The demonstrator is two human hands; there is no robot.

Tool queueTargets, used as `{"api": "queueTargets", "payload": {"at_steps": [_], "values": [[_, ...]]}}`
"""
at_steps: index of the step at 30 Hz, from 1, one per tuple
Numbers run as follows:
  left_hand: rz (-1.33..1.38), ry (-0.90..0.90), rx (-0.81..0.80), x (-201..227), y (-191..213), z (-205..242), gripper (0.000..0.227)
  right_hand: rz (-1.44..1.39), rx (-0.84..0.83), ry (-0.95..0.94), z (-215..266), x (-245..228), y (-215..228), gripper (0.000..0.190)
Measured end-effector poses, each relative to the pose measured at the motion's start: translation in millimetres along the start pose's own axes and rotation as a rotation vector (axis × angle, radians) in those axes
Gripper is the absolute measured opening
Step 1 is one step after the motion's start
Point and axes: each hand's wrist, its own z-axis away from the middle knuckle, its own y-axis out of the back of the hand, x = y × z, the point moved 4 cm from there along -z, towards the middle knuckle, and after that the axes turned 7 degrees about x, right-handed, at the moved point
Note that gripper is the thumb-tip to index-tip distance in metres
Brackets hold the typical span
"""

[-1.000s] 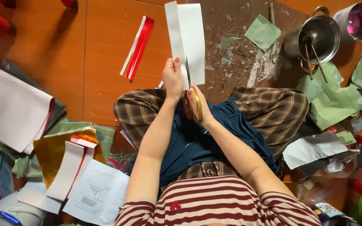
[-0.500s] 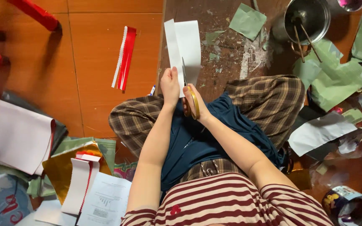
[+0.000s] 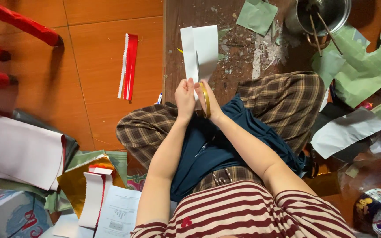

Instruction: Cutting paper into thin strips using a pair of scissors.

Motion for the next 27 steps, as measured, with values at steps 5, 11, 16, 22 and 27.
{"api": "queueTargets", "payload": {"at_steps": [5,11,16,22,27], "values": [[-0.041,0.036,-0.012,20,0,4,0.04,0.097,0.045,0.04,-1,-5,3,0.036],[-0.045,0.056,-0.027,8,1,3,0.039,0.064,0.063,-0.055,-15,5,0,0.035],[-0.054,0.002,-0.006,11,7,5,0.036,0.046,0.045,0.065,-30,5,-2,0.03],[0.049,0.01,0.005,19,16,8,0.035,0.03,0.032,0.049,-54,24,-13,0.026],[0.103,0.045,0.035,0,34,14,0.038,0.152,-0.039,0.106,-56,-17,-39,0.04]]}}
